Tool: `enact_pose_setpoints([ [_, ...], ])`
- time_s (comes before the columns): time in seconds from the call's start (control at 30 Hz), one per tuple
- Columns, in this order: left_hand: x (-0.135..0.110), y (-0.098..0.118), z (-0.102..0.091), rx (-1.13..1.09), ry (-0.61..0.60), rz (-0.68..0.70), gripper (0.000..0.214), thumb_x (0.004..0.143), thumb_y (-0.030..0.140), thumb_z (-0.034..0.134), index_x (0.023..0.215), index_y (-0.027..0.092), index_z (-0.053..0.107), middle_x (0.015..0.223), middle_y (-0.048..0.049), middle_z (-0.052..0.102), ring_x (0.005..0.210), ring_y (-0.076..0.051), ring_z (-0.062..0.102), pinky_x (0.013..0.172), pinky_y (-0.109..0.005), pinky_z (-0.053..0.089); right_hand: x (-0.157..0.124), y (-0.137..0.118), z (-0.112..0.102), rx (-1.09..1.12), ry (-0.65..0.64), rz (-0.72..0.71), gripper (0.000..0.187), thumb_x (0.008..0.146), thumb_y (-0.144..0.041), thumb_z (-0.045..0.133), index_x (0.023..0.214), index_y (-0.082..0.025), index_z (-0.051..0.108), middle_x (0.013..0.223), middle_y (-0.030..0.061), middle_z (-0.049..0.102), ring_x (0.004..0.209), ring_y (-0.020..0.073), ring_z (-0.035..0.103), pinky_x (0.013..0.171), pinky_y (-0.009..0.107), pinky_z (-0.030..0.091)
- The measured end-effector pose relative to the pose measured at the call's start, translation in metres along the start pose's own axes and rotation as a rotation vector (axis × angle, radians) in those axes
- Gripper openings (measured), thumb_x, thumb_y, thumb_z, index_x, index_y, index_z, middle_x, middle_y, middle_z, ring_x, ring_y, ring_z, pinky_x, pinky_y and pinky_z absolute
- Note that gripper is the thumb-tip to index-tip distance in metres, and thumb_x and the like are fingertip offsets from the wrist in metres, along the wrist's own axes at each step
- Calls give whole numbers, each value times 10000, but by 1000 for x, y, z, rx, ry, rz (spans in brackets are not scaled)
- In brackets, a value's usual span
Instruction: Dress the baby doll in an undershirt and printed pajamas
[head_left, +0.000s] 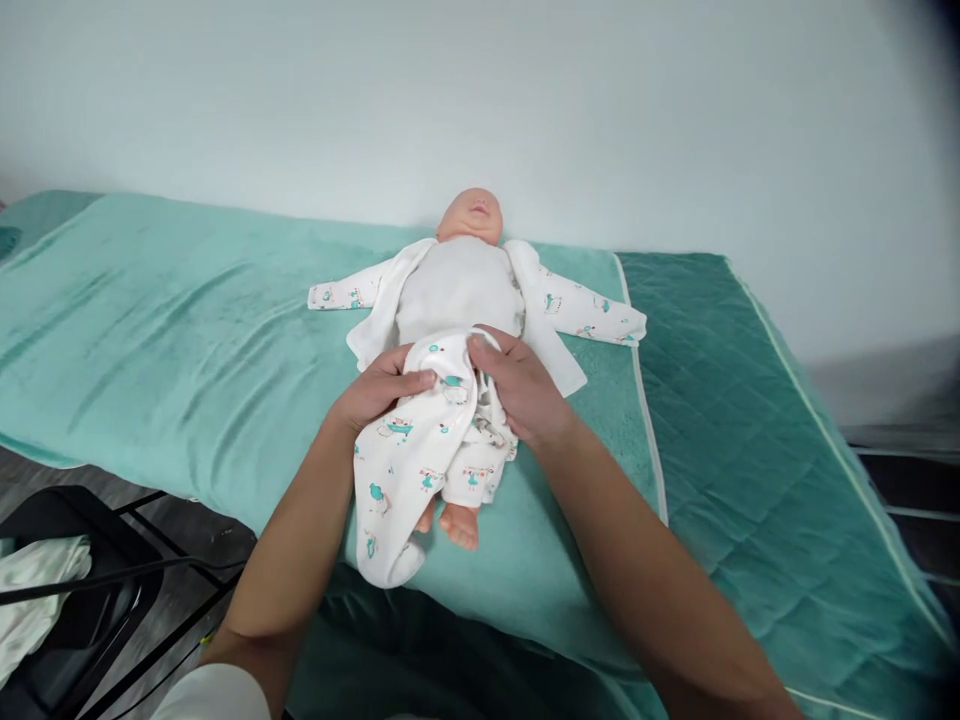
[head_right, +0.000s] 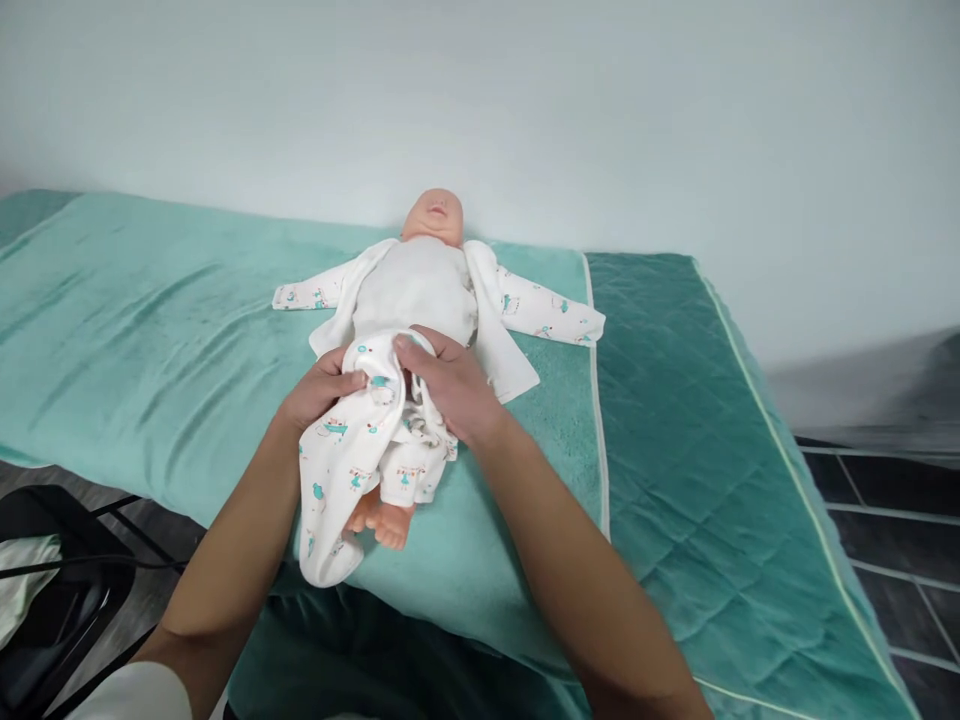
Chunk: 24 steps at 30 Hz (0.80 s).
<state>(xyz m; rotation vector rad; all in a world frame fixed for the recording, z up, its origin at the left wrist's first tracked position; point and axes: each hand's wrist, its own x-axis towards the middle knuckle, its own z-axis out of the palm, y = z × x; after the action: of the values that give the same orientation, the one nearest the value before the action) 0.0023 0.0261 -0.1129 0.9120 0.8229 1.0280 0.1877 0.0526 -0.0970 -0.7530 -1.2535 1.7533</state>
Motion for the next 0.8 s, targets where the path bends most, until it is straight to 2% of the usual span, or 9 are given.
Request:
enact_pose_setpoints([
  [0.1, 1, -6, 4, -55, 117, 154, 399, 717, 445, 867, 975, 185, 709, 788, -15, 709, 686, -170, 673, 660, -284, 538, -3, -9, 3, -227, -136, -39, 437, 729, -509, 856, 1004, -210, 693, 893, 3, 705, 819, 187, 653, 713, 297, 524],
  [0.2, 3, -10, 3, -72, 151, 216, 351, 717, 423, 871, 866, 187, 658, 727, 18, 637, 630, -127, 613, 616, -252, 503, -8, -22, 6, -459, -283, -78, 572, 674, -366, 905, 1190, -230, 698, 1085, 17, 727, 987, 233, 662, 830, 333, 532],
  [0.27, 4, -11, 2, -79, 164, 222, 372, 712, 443, 871, 818, 186, 623, 695, 32, 590, 589, -107, 563, 582, -240, 473, -12, -27, 7, -547, -360, -44, 498, 696, -329, 884, 1157, -238, 718, 1050, 10, 738, 957, 235, 668, 813, 337, 531],
  [0.33, 3, -11, 1, -46, 153, 222, 395, 711, 472, 866, 800, 183, 613, 676, 35, 560, 576, -100, 529, 571, -238, 449, -14, -27, 7, -580, -395, 11, 295, 754, -342, 835, 1007, -219, 746, 941, 6, 741, 882, 222, 669, 785, 336, 523],
  [0.4, 2, -9, 2, 31, 135, 239, 420, 726, 530, 843, 818, 177, 634, 699, 21, 572, 613, -112, 537, 598, -248, 450, -15, -22, 6, -527, -328, 28, 206, 806, -359, 785, 945, -213, 744, 906, 7, 739, 860, 214, 666, 791, 340, 517],
  [0.5, -3, -5, 3, 161, 38, 283, 570, 684, 648, 826, 962, 169, 689, 841, -29, 659, 801, -182, 617, 720, -288, 488, -12, -9, 2, -313, -67, -40, 224, 804, -347, 769, 994, -241, 716, 919, -9, 724, 838, 194, 654, 768, 323, 516],
  [0.6, -8, -3, 2, 280, -144, 180, 612, 578, 536, 927, 1003, 157, 701, 877, -41, 692, 846, -209, 634, 731, -295, 491, -8, 2, 1, -115, 145, -99, 179, 782, -348, 760, 868, -249, 639, 776, -35, 646, 714, 163, 601, 668, 288, 502],
  [0.7, -11, -6, 2, 241, -101, 64, 475, 617, 437, 923, 923, 148, 702, 799, -31, 694, 698, -169, 624, 628, -273, 473, -5, 4, 3, -43, 177, -96, 218, 772, -378, 780, 874, -250, 636, 778, -29, 649, 719, 166, 611, 677, 289, 516],
  [0.8, -8, -12, 3, 36, 62, 127, 491, 651, 471, 890, 980, 159, 702, 811, -43, 719, 672, -175, 657, 627, -288, 512, -7, -5, 2, -146, 33, -49, 301, 772, -429, 809, 972, -233, 699, 863, -5, 710, 811, 193, 657, 739, 309, 533],
])
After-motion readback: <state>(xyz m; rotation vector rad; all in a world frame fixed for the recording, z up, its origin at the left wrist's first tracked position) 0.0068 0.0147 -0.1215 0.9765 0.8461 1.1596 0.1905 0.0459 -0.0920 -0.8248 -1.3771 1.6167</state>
